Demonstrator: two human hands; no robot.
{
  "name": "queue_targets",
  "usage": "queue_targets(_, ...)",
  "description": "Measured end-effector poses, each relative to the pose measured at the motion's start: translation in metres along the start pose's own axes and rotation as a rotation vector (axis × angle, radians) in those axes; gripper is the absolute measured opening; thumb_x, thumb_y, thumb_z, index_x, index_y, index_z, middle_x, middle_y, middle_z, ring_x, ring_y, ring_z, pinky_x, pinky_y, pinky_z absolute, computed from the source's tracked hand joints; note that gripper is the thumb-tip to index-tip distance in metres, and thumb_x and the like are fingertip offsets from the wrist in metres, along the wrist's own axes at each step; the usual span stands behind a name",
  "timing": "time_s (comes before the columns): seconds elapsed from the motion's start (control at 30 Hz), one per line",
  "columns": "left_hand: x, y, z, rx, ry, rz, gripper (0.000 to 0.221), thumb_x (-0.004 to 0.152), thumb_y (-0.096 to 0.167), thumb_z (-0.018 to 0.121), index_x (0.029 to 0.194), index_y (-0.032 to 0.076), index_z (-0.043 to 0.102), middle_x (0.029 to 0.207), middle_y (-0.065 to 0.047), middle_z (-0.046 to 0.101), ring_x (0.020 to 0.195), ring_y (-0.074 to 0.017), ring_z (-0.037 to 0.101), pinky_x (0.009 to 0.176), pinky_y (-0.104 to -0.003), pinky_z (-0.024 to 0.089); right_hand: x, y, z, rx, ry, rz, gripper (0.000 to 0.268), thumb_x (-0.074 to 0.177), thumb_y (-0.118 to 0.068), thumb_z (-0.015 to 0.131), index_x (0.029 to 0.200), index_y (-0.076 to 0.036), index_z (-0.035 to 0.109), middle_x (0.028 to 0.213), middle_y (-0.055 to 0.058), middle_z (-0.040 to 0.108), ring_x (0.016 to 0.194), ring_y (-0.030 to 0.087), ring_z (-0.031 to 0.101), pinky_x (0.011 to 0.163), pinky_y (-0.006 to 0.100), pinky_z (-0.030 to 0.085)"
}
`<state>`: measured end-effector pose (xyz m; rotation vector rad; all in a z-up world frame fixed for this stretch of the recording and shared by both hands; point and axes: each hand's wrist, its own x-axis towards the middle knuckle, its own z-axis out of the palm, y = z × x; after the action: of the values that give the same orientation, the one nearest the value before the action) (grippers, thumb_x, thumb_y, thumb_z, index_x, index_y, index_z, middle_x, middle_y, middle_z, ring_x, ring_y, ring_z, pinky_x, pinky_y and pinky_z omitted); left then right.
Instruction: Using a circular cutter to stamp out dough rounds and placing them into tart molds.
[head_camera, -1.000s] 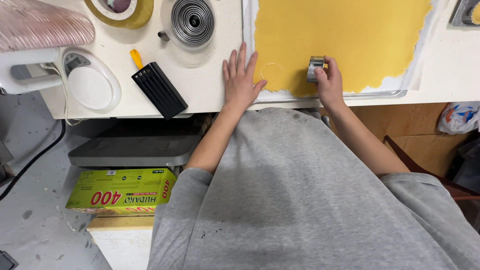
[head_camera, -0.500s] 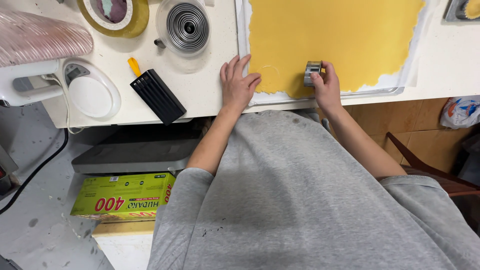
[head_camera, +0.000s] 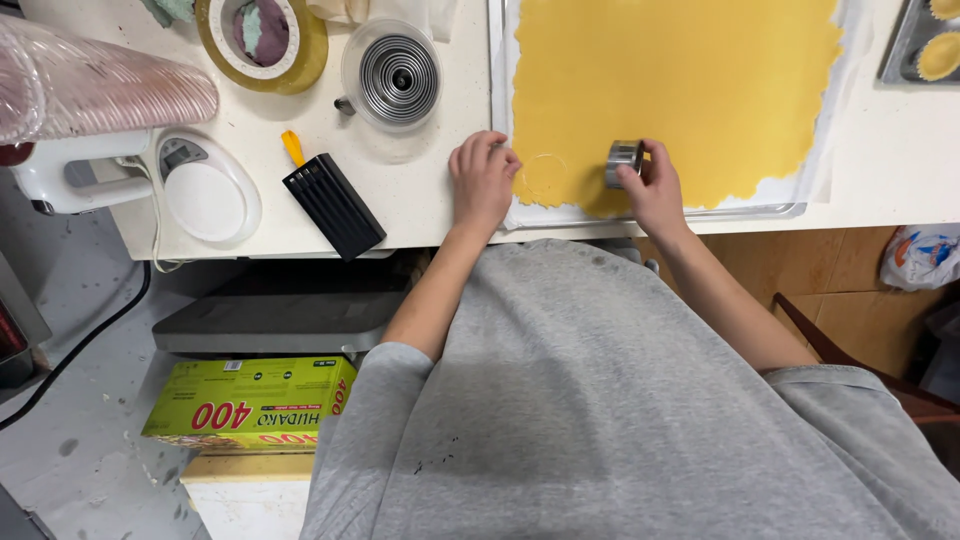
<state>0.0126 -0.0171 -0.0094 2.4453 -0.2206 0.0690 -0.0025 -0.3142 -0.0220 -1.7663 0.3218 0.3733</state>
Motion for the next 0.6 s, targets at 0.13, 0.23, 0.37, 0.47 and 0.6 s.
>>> queue_targets(0.13, -0.008, -0.011, -0.023, -0.089, 0.11, -0.119, 0.009, 0.095, 0.016, 0.075, 0.098, 0.011, 0.069, 0.122, 0.002, 0.064, 0.126, -0.0216, 0.054, 0.111, -0.045, 0.035, 0.007, -0.067, 0.018, -0.236, -0.065, -0.161, 0.064, 0.093, -0.033, 0.079, 0.14, -0.002, 0.048, 0.108, 0.009, 0.067, 0.09, 0.015, 0.066, 0.076, 0.028, 0.054)
queue_targets(0.23, -0.009, -0.014, -0.046, -0.094, -0.003, -0.259, 0.008, 0.097, 0.024, 0.077, 0.1, 0.017, 0.074, 0.101, 0.007, 0.069, 0.106, -0.0168, 0.062, 0.109, -0.043, 0.036, 0.019, -0.104, 0.039, -0.511, -0.126, -0.259, 0.069, 0.085, -0.039, 0.086, 0.138, -0.006, 0.057, 0.113, 0.014, 0.072, 0.1, 0.024, 0.073, 0.086, 0.035, 0.058)
queue_targets(0.37, 0.007, -0.014, -0.052, -0.039, 0.016, -0.147, 0.019, 0.08, 0.024, 0.081, 0.097, 0.016, 0.076, 0.097, -0.004, 0.07, 0.097, -0.0243, 0.064, 0.093, -0.043, 0.04, 0.043, -0.112, 0.064, -0.842, -0.197, -0.291, 0.076, 0.073, -0.047, 0.089, 0.131, -0.009, 0.059, 0.111, 0.013, 0.073, 0.092, 0.032, 0.071, 0.08, 0.043, 0.057)
queue_targets(0.47, 0.036, -0.006, -0.045, -0.238, -0.052, -0.196, 0.024, 0.089, 0.027, 0.077, 0.11, 0.016, 0.075, 0.093, -0.007, 0.073, 0.085, -0.0247, 0.07, 0.081, -0.039, 0.051, 0.055, -0.107, 0.071, -0.94, -0.203, -0.381, 0.076, 0.073, -0.048, 0.089, 0.132, -0.01, 0.059, 0.111, 0.014, 0.071, 0.095, 0.035, 0.071, 0.081, 0.045, 0.057)
queue_targets(0.6, 0.067, 0.003, -0.034, -0.251, -0.253, -0.173, 0.034, 0.095, 0.029, 0.071, 0.126, 0.017, 0.072, 0.083, -0.013, 0.075, 0.073, -0.0325, 0.071, 0.068, -0.043, 0.056, 0.06, -0.115, 0.074, -0.94, -0.237, -0.364, 0.078, 0.074, -0.048, 0.09, 0.135, -0.011, 0.059, 0.113, 0.014, 0.067, 0.096, 0.036, 0.069, 0.082, 0.046, 0.056)
